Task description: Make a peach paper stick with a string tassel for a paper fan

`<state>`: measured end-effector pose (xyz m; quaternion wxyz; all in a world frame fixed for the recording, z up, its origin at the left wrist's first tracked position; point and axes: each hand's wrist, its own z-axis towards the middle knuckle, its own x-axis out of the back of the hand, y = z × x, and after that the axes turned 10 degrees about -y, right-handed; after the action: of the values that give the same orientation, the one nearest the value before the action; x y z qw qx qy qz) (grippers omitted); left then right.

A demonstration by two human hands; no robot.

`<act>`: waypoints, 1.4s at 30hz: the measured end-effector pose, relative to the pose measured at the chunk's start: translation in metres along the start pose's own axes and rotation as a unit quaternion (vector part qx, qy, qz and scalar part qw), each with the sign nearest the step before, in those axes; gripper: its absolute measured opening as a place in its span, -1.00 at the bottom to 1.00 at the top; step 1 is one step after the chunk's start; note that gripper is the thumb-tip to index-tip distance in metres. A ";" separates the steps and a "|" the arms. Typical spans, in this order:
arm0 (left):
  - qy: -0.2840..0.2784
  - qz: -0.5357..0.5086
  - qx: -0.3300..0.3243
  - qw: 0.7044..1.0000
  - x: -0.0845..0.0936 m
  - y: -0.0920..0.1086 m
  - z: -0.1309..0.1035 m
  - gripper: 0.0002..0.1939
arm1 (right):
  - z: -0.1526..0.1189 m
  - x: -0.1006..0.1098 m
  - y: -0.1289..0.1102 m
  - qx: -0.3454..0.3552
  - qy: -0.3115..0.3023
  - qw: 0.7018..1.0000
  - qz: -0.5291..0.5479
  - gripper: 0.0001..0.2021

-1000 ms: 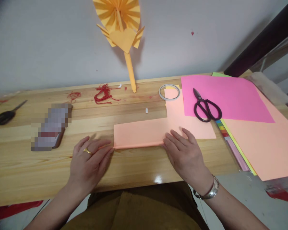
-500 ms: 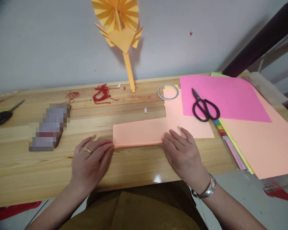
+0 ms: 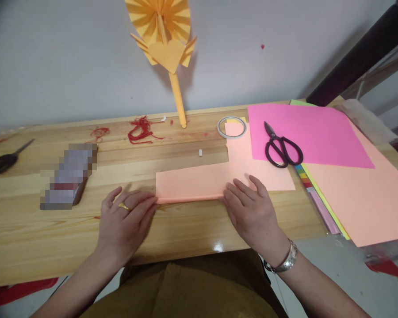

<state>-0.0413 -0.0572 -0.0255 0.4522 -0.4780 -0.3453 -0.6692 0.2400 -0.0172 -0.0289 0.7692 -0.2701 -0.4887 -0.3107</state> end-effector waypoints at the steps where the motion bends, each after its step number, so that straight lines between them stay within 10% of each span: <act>1: -0.002 0.002 -0.002 1.000 0.000 0.000 0.000 -0.87 | 0.000 0.000 0.000 -0.001 -0.001 1.000 -0.001 -0.91; 20: -0.108 -0.134 0.053 0.984 -0.010 -0.005 0.002 -0.73 | 0.011 -0.007 -0.002 -0.031 -0.024 0.999 -0.024 -0.88; 27: -0.092 -0.066 -0.035 0.993 -0.010 -0.006 0.002 -0.65 | 0.015 -0.010 -0.005 -0.006 -0.067 0.998 0.015 -0.71; 42: -0.102 -0.051 -0.054 0.992 -0.006 -0.007 0.007 -0.61 | 0.067 -0.007 -0.070 0.017 -0.233 0.972 0.013 -0.89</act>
<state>-0.0451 -0.0467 -0.0291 0.3534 -0.5493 -0.3770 -0.6567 0.1468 -0.0134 -0.0027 0.6429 -0.3283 -0.6558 -0.2210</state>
